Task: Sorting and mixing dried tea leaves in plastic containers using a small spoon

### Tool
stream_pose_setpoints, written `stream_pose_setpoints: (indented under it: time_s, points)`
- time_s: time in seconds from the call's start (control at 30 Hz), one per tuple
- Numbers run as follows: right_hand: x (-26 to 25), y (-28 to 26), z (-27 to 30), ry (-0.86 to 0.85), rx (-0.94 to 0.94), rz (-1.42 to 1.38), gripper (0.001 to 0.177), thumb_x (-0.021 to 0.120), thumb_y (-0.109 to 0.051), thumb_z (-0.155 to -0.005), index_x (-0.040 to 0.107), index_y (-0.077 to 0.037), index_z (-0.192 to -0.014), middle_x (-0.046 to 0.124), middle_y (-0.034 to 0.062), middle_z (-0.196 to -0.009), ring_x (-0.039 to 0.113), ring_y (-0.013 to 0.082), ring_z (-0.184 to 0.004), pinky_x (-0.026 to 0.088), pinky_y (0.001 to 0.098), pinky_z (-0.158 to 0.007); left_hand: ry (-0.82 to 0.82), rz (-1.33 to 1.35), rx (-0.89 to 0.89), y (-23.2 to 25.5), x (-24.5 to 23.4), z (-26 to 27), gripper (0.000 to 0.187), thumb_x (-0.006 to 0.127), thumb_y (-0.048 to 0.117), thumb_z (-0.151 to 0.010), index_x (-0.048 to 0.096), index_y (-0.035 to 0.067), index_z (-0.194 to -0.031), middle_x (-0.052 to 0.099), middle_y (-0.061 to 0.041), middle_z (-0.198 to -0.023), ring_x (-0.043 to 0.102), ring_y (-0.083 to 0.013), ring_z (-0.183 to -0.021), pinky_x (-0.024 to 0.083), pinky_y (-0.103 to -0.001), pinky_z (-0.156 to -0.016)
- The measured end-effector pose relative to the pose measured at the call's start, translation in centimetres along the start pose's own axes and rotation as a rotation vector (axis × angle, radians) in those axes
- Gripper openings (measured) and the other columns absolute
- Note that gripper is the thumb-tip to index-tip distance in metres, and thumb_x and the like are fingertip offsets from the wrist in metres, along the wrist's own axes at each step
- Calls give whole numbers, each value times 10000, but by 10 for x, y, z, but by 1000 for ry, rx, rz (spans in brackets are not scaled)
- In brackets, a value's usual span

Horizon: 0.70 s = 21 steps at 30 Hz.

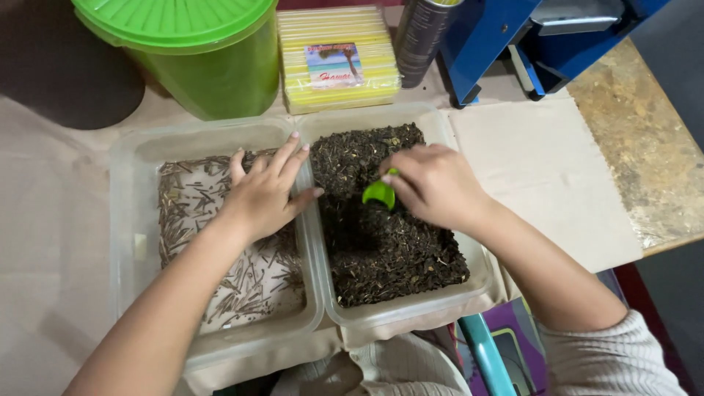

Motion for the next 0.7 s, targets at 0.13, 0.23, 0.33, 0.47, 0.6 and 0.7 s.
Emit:
stream_pose_setpoints:
  time_s: [0.13, 0.23, 0.33, 0.47, 0.6, 0.7]
  points:
    - [-6, 8, -19, 135, -15, 83, 162, 591, -185, -1031, 730, -105, -1005, 744, 83, -861, 718, 234, -777, 519, 318, -696, -11, 3, -4, 3, -2, 1, 818, 229, 714, -973, 281, 143, -1557, 150, -58, -1675, 470, -397, -1324, 112, -717, -1119]
    - [4, 2, -24, 206, -91, 103, 124, 630, -161, -1022, 741, -105, -1036, 758, 100, -967, 724, 245, -841, 523, 321, -706, 13, 3, -1, 5, -3, 3, 783, 266, 688, -990, 325, 136, -1543, 176, -56, -1672, 500, -381, -1300, 129, -713, -1115]
    - [11, -16, -22, 136, -152, 17, 87, 651, -108, -964, 737, -93, -969, 762, 141, -951, 727, 272, -819, 536, 332, -707, 13, 2, -7, 5, -4, 2, 782, 242, 690, -988, 330, 147, -1544, 198, -56, -1666, 504, -361, -1301, 140, -707, -1112]
    - [-8, -34, -9, 35, -157, -115, 117, 639, -126, -971, 748, -86, -960, 771, 115, -922, 732, 266, -808, 540, 342, -723, 70, -29, 48, 0, 6, 2, 791, 237, 683, -999, 330, 118, -1544, 214, -86, -1653, 527, -395, -1263, 198, -725, -1095]
    - [-31, -29, 9, -116, -126, -266, 256, 521, -156, -1008, 753, -74, -934, 775, 146, -869, 735, 298, -790, 572, 398, -772, 100, -60, 71, -1, 9, 0, 762, 287, 639, -1016, 333, 84, -1537, 232, -116, -1643, 543, -419, -1228, 213, -741, -1072]
    - [-42, -33, 10, -229, -133, -258, 251, 520, -128, -994, 744, -57, -906, 776, 154, -818, 750, 322, -761, 583, 436, -757, 53, -11, 56, 4, -3, 2, 749, 304, 618, -1012, 346, 84, -1535, 232, -125, -1643, 536, -420, -1241, 213, -757, -1053]
Point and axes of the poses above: each hand's wrist, its own z-axis away from the middle knuckle, its own x-axis out of the palm, y = z × x, the point moved 2 cm from there along -z, towards the middle knuckle
